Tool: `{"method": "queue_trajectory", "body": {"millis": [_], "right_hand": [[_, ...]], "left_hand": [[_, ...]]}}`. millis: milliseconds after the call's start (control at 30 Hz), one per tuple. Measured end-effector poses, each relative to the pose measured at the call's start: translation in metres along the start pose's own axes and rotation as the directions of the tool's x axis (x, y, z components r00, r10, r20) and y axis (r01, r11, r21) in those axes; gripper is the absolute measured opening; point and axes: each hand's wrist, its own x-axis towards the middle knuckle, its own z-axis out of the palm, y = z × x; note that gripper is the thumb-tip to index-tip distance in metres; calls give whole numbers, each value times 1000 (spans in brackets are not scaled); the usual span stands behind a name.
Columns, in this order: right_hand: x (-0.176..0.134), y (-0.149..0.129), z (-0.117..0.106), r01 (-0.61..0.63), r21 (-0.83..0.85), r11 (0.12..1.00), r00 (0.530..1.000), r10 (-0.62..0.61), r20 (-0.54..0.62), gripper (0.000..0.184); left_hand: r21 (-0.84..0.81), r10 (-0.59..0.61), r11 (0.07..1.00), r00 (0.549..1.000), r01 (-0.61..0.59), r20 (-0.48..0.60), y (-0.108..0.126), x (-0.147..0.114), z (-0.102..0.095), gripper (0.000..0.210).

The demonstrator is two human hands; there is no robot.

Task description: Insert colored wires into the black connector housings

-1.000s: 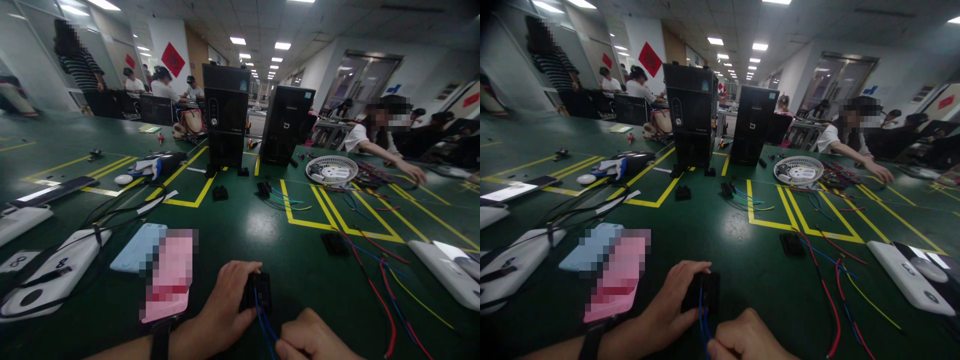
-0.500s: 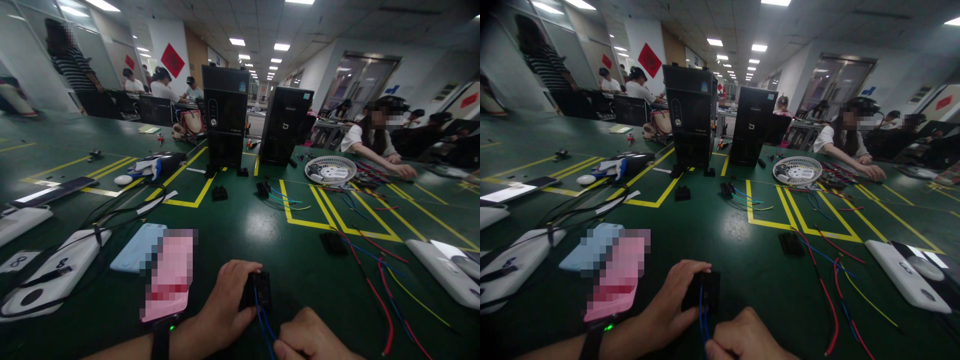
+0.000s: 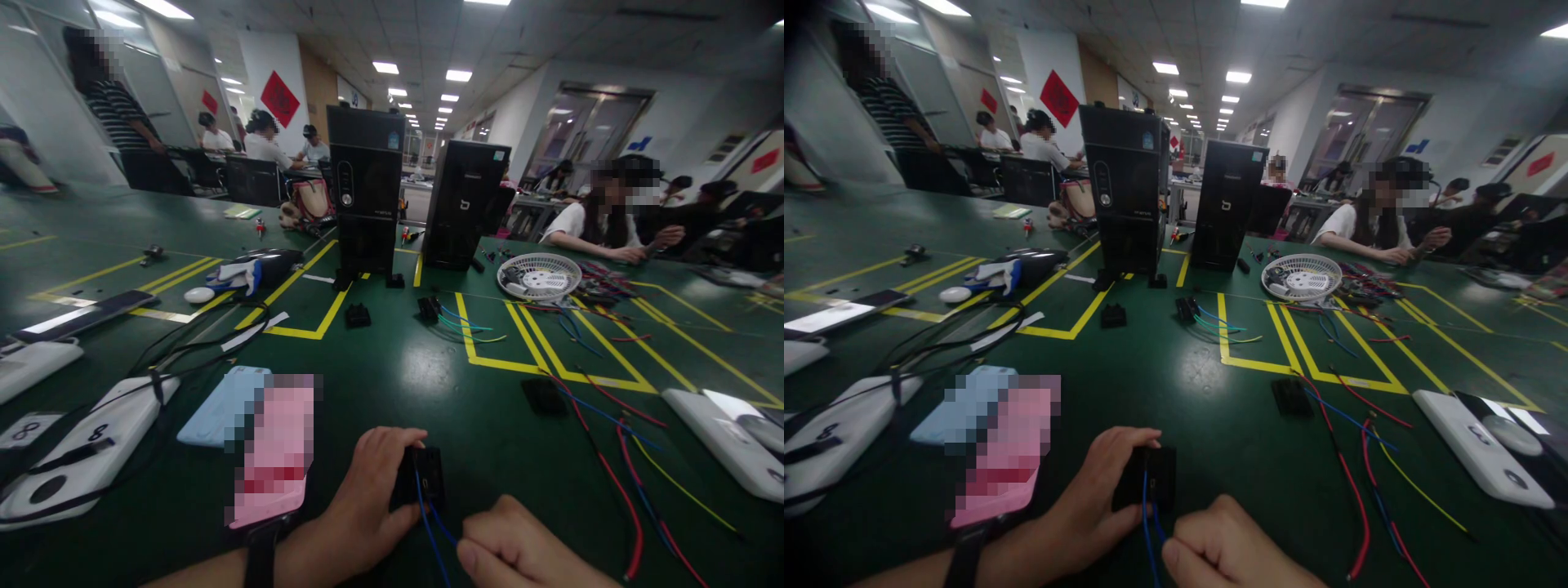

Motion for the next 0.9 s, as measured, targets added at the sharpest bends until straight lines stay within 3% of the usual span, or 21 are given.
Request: {"method": "queue_trajectory", "body": {"millis": [167,400,600,700,900], "right_hand": [[-1,-4,2,-12,-50,999,1000,13,10,38],[5,0,4,-33,-90,995,992,44,118,40],[1,-3,1,1,-72,997,1000,-3,-29,37],[0,-4,1,30,-47,998,999,-31,-16,37],[1,1,2,-34,-100,994,998,40,52,36]], "left_hand": [[8,9,1000,1000,-9,17,0,0,0,75],[11,-28,1000,1000,28,-2,0,1,-1,69],[16,-1,1000,1000,0,14,3,2,-2,69],[25,4,1000,1000,-4,18,3,2,-2,71],[23,-9,1000,1000,9,12,3,2,-2,68]]}}
